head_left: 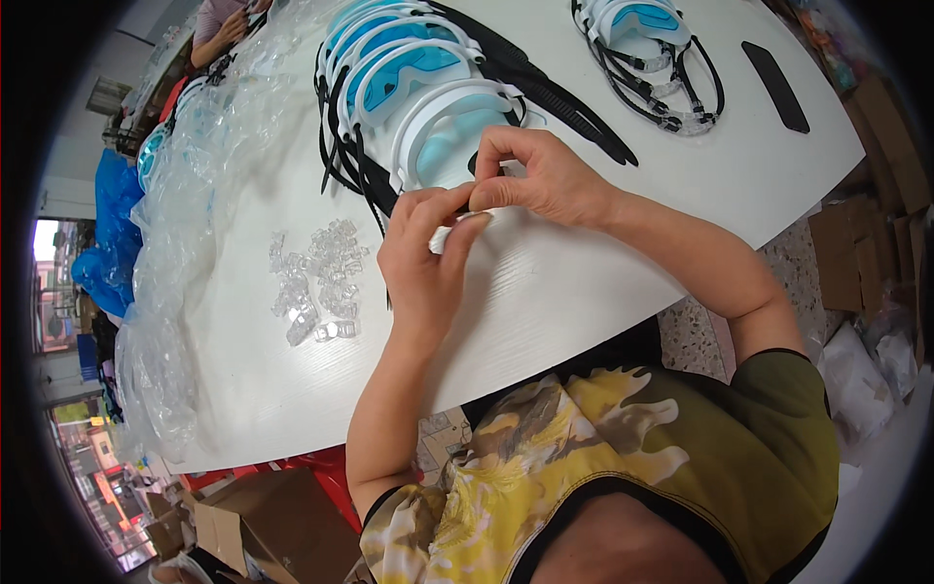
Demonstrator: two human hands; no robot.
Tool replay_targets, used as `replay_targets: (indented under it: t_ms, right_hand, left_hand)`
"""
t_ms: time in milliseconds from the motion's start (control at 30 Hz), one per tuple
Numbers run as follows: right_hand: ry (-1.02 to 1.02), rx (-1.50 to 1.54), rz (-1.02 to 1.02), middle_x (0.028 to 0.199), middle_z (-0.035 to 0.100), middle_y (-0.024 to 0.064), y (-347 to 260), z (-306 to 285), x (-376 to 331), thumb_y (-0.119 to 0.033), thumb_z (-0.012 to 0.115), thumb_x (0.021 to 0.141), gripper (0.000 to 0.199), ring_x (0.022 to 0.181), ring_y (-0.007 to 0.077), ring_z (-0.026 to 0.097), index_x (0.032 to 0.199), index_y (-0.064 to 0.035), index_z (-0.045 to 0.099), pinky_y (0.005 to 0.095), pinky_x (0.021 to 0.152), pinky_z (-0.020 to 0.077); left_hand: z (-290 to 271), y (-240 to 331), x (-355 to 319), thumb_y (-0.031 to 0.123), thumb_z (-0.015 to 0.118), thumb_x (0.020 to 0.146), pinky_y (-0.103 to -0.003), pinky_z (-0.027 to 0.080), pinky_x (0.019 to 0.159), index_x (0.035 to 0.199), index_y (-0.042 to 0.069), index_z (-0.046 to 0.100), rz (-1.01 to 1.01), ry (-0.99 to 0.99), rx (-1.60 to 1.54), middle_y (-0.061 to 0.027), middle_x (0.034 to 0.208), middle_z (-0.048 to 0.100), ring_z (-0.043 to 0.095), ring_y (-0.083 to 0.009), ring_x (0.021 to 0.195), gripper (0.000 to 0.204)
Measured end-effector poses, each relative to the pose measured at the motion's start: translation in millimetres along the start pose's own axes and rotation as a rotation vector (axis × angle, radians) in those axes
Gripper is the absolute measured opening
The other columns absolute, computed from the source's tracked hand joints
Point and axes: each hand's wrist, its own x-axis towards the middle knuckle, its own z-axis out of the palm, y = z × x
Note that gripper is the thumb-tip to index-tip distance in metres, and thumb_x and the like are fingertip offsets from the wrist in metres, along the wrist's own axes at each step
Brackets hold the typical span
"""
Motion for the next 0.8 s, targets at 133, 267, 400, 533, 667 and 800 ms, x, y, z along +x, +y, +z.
replay_targets:
  t_ms: [133,267,400,533,667,800]
  right_hand:
    - [-0.010,0.104,0.026,0.073,0.052,0.0001,-8,3,-1,-0.031,0.068,0.069,0.030,0.073,0.0114,0.050,0.080,-0.0059,0.054,0.0261,0.072,0.0386]
    - [0.080,-0.516,-0.379,0.076,0.055,0.0033,-12,6,-4,-0.025,0.069,0.065,0.028,0.076,0.0215,0.051,0.084,-0.0073,0.058,0.0346,0.077,0.0382]
    - [0.143,-0.655,-0.620,0.077,0.056,0.0033,-7,9,-2,-0.020,0.071,0.061,0.026,0.078,0.0218,0.052,0.080,-0.0080,0.058,0.0355,0.077,0.0390]
    - [0.101,-0.635,-0.667,0.075,0.056,0.0029,-3,6,-1,-0.017,0.072,0.059,0.025,0.075,0.0211,0.054,0.078,-0.0081,0.058,0.0352,0.076,0.0412]
    - [0.088,-0.657,-0.650,0.071,0.060,0.0026,-5,1,0,-0.021,0.071,0.061,0.022,0.074,0.0195,0.058,0.077,-0.0099,0.060,0.0332,0.078,0.0414]
    - [0.068,-0.617,-0.646,0.073,0.058,0.0030,-7,-2,0,-0.017,0.070,0.062,0.022,0.073,0.0205,0.056,0.080,-0.0091,0.060,0.0345,0.078,0.0416]
  left_hand:
    - [-1,-3,-2,0.004,0.056,0.081,-0.022,0.042,0.068,0.092,-0.001,0.058,-0.434,-0.002,-0.581,-0.0046,0.085,0.057,0.051,-0.0102,0.075,0.012]
    - [-1,-7,-2,0.003,0.063,0.075,-0.021,0.043,0.067,0.090,0.002,0.050,-0.516,0.081,-0.810,-0.0053,0.084,0.056,0.052,-0.0081,0.072,0.020]
    - [-3,-7,2,0.002,0.064,0.074,-0.022,0.044,0.064,0.087,0.005,0.044,-0.587,0.059,-0.865,-0.0065,0.082,0.056,0.052,-0.0088,0.070,0.024]
    - [-9,-10,0,0.001,0.060,0.075,-0.023,0.043,0.061,0.083,0.006,0.043,-0.679,-0.094,-1.061,-0.0061,0.079,0.055,0.052,-0.0102,0.066,0.019]
    - [-12,-11,1,0.003,0.057,0.076,-0.024,0.040,0.061,0.081,0.008,0.043,-0.734,-0.128,-1.094,-0.0052,0.077,0.054,0.050,-0.0102,0.064,0.016]
    - [-16,-17,1,0.000,0.060,0.074,-0.024,0.042,0.060,0.079,0.007,0.040,-0.716,-0.079,-1.160,-0.0087,0.079,0.055,0.050,-0.0117,0.064,0.021]
